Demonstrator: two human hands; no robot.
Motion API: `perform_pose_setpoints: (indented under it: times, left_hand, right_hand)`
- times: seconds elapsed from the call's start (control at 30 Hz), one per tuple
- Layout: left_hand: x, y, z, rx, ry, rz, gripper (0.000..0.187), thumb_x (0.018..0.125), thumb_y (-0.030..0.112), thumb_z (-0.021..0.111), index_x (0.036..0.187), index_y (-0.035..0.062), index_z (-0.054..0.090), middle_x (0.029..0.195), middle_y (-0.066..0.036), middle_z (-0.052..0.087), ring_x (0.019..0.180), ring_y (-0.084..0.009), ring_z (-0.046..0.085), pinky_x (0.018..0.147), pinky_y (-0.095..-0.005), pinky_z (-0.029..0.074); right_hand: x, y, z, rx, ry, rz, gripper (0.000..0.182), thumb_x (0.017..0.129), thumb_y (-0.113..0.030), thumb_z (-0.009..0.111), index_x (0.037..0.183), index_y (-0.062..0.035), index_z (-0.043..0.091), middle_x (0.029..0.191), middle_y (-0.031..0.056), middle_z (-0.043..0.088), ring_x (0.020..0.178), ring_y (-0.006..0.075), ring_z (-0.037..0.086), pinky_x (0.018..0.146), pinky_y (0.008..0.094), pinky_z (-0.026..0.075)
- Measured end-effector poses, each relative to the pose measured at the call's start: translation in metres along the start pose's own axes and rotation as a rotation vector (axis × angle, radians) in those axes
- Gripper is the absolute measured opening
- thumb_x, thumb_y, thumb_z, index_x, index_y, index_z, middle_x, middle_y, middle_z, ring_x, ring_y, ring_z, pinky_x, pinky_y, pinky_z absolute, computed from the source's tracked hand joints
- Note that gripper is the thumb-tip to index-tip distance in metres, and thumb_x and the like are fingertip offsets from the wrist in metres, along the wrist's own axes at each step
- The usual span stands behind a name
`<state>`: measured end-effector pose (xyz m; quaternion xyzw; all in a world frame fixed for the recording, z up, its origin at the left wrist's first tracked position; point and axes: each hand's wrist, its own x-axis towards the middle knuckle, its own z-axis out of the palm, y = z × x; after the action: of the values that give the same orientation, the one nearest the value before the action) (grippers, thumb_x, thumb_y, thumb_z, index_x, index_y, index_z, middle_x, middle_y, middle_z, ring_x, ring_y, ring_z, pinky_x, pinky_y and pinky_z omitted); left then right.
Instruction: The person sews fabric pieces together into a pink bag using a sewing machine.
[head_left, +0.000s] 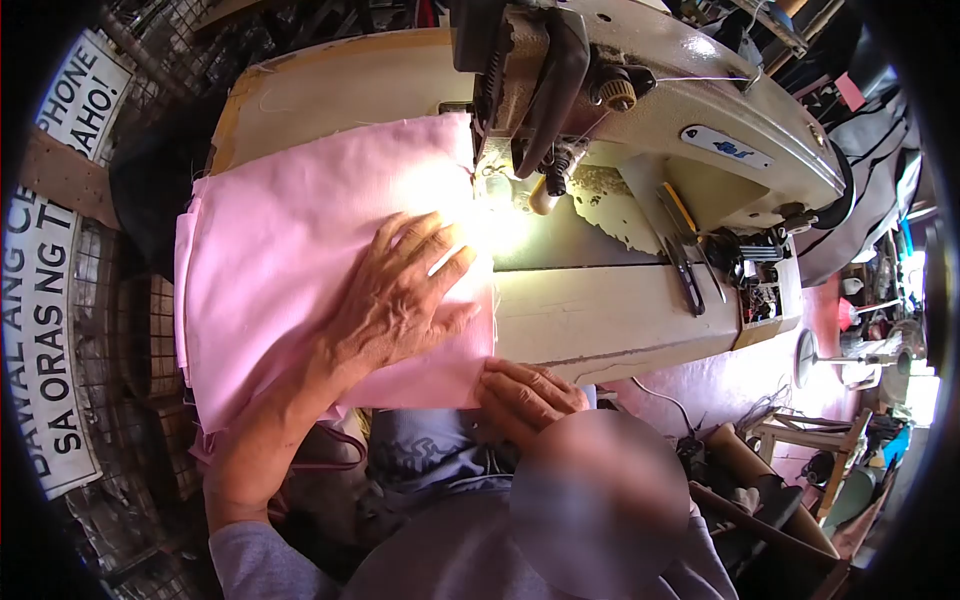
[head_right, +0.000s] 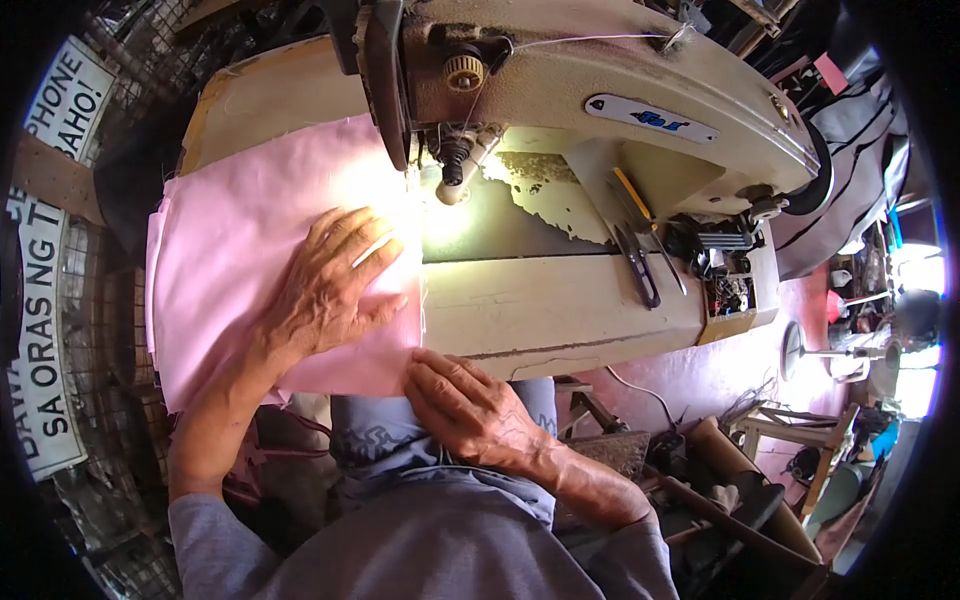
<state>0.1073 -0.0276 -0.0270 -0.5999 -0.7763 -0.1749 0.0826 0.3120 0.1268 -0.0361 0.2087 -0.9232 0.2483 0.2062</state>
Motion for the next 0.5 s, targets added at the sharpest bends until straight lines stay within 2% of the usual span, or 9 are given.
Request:
perform_pose_setpoints:
  times: [0.13, 0.27, 0.37, 0.5]
  left_hand:
    - [0.008, -0.011, 0.002, 0.015, 0.002, -0.019, 0.052, 0.085, 0.032, 0.075, 0.127, 0.0036, 0.063, 0.134, -0.018, 0.059, 0.130, -0.0391, 0.052, 0.114, -0.0522, 0.040]
    - [0.016, -0.023, 0.006, -0.005, 0.040, -0.003, 0.050, 0.084, 0.033, 0.075, 0.123, 0.0043, 0.064, 0.132, -0.017, 0.060, 0.131, -0.0350, 0.052, 0.115, -0.0524, 0.037]
    - [0.022, -0.033, 0.009, -0.013, 0.049, -0.014, 0.051, 0.083, 0.032, 0.076, 0.124, 0.0041, 0.064, 0.133, -0.017, 0.060, 0.131, -0.0336, 0.053, 0.115, -0.0517, 0.038]
    - [0.032, -0.044, 0.010, -0.016, 0.037, -0.023, 0.052, 0.083, 0.032, 0.077, 0.125, 0.0038, 0.064, 0.135, -0.016, 0.060, 0.132, -0.0323, 0.053, 0.115, -0.0507, 0.037]
  right_hand:
    - [0.009, 0.012, 0.003, 0.002, 0.044, -0.007, 0.038, 0.073, -0.007, 0.069, 0.108, 0.0072, 0.071, 0.116, 0.0205, 0.068, 0.114, 0.0364, 0.068, 0.099, 0.0456, 0.058]
    - [0.020, 0.021, 0.003, -0.010, 0.058, 0.004, 0.037, 0.073, -0.004, 0.070, 0.107, 0.0072, 0.071, 0.115, 0.0204, 0.068, 0.114, 0.0359, 0.069, 0.099, 0.0453, 0.057]
    - [0.025, 0.030, 0.004, -0.015, 0.046, 0.003, 0.041, 0.074, -0.011, 0.071, 0.111, 0.0045, 0.071, 0.116, 0.0177, 0.069, 0.112, 0.0354, 0.071, 0.093, 0.0457, 0.060]
    - [0.035, 0.038, 0.001, -0.026, 0.026, 0.052, 0.040, 0.075, -0.010, 0.069, 0.113, 0.0037, 0.071, 0.117, 0.0168, 0.069, 0.114, 0.0347, 0.070, 0.095, 0.0453, 0.059]
